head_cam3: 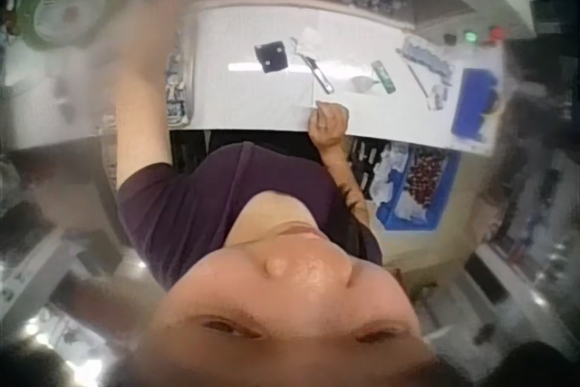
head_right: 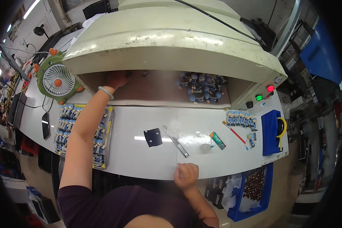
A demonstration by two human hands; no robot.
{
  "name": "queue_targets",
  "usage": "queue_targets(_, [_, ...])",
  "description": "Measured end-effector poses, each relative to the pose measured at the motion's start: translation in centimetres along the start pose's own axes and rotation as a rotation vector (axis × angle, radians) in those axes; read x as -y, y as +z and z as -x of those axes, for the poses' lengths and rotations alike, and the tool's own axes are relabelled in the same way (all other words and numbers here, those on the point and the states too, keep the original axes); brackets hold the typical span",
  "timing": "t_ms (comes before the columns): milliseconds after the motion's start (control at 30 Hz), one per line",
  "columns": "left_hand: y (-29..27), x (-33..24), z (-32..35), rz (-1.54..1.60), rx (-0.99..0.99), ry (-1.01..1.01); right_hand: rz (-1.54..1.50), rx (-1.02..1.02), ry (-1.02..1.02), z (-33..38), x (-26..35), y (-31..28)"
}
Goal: The person assembles small anime figurines and applies glue to them using a glue bottle at a manufacturing workstation.
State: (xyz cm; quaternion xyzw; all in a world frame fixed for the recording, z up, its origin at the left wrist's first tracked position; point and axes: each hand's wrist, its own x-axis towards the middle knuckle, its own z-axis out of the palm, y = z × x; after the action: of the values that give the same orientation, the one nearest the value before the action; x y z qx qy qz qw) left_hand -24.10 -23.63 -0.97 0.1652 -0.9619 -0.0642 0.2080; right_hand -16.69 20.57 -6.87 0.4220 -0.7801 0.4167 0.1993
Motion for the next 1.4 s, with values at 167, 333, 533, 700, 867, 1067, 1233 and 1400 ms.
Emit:
queue_targets(167, [2.5,-6.2,-2.5,-0.048,-0.17,0.052,-0.013,-0.028,0.007,0.3,-0.1,-0.1])
queue_targets(333, [6.3,-12.8,-5.2,0.05,-0.466,0.261,-0.007,-0.022,-0.003,0.5,0.2,-0.1])
queue_targets(533, [6.6,-13.5,-7.2,0.12,-0.512,0.296,-0.001,-0.028,0.019,0.7,0.0,0.2])
queue_targets(700, [3.3,-9.6,-6.8,0.079,-0.419,0.317,-0.023,-0.032,-0.017,0.4,-0.3,0.0])
queue_targets(867, [-0.1,-3.1,-5.3,-0.005,-0.384,0.319,-0.038,-0.033,-0.041,0.2,-0.3,-0.3])
queue_targets(1067, [-1.3,-2.5,-3.8,-0.118,-0.376,0.335,-0.031,0.005,-0.046,0.7,-0.5,-0.5])
queue_targets(1233, [-2.6,-4.5,-4.0,-0.205,-0.31,0.262,-0.006,0.064,-0.044,0.3,-0.4,-0.8])
queue_targets(1400, [-2.6,-6.3,-3.1,-0.256,-0.242,0.18,-0.012,0.012,-0.051,0.4,-0.7,-0.4])
